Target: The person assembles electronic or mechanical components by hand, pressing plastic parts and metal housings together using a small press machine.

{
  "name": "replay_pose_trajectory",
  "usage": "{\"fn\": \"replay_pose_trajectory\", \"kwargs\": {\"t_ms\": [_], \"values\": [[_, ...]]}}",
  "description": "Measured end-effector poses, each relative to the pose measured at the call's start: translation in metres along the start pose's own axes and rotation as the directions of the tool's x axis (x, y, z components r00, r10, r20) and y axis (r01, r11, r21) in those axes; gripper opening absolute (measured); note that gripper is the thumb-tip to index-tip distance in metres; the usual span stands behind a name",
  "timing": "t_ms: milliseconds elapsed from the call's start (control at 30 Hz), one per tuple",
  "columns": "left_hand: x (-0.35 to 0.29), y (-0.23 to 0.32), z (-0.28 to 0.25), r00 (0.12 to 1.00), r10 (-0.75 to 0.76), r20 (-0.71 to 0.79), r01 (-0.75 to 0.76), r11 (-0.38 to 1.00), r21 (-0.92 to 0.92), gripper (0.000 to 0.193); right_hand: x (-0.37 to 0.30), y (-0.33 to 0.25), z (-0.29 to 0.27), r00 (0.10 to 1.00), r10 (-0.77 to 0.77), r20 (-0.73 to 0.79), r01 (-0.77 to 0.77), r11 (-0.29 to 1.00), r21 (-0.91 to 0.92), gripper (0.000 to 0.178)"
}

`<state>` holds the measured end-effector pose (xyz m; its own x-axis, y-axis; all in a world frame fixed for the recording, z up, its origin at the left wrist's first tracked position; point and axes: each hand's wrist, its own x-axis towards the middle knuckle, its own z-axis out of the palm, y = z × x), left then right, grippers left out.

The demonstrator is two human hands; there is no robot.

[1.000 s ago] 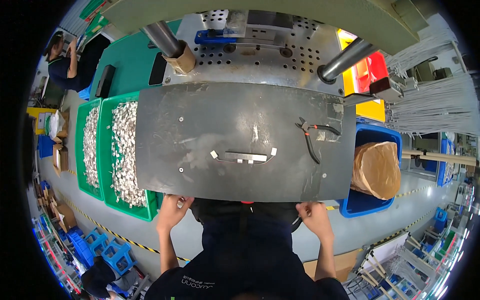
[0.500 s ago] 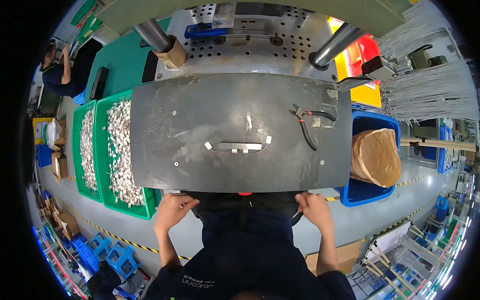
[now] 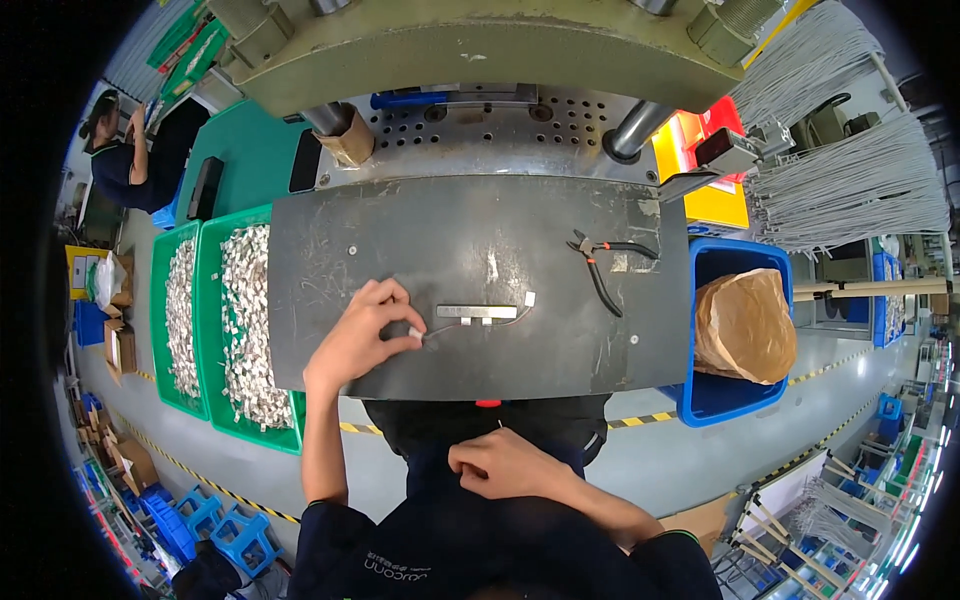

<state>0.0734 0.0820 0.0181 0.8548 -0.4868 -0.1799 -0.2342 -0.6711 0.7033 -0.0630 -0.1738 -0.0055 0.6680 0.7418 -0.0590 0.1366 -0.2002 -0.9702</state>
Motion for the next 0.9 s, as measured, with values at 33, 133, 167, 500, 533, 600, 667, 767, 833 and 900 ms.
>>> {"fn": "replay_pose_trajectory", "kwargs": {"t_ms": [33,133,167,500,533,600,667,767,833,900], "values": [[-0.002,-0.001,0.001,1.0,-0.001,-0.003,0.001,1.0,0.004,0.018,-0.001,0.002,0.0,1.0,-0.005,0.001,0.005,1.0,0.0,0.013],[-0.008,-0.003,0.006,0.993,0.108,0.054,-0.108,0.994,-0.003,0.013,-0.004,0.002,-0.003,0.999,-0.013,0.037,0.013,1.0,0.0,0.014],[-0.009,-0.002,0.006,0.992,0.109,0.056,-0.109,0.994,-0.006,0.013,-0.004,0.003,-0.005,0.999,-0.009,0.035,0.009,1.0,0.001,0.014],[-0.034,0.028,0.037,0.982,0.06,-0.177,-0.116,0.939,-0.323,0.012,0.004,-0.001,-0.031,0.862,0.079,-0.5,-0.057,0.997,0.059,0.017],[-0.042,0.038,0.041,0.976,0.016,-0.218,-0.105,0.91,-0.4,0.014,0.005,-0.006,-0.036,0.853,0.072,-0.516,-0.097,0.995,-0.021,0.02],[-0.05,0.054,0.05,0.971,0.006,-0.241,-0.109,0.903,-0.415,0.015,0.027,-0.024,-0.043,0.796,-0.016,-0.605,-0.057,0.993,-0.102,0.018],[-0.055,0.061,0.063,0.954,0.001,-0.299,-0.132,0.898,-0.42,0.016,0.035,-0.023,-0.051,0.78,-0.126,-0.613,0.005,0.981,-0.196,0.017],[-0.057,0.067,0.072,0.941,-0.03,-0.338,-0.107,0.919,-0.379,0.016,0.026,-0.006,-0.051,0.878,-0.012,-0.479,-0.002,1.0,-0.029,0.016],[-0.057,0.068,0.078,0.933,-0.042,-0.358,-0.119,0.902,-0.415,0.016,0.023,-0.004,-0.054,0.876,-0.026,-0.481,0.018,1.0,-0.022,0.014],[-0.057,0.071,0.08,0.945,-0.078,-0.318,-0.07,0.9,-0.43,0.015,0.02,-0.003,-0.058,0.905,-0.03,-0.425,0.007,0.998,-0.056,0.013]]}}
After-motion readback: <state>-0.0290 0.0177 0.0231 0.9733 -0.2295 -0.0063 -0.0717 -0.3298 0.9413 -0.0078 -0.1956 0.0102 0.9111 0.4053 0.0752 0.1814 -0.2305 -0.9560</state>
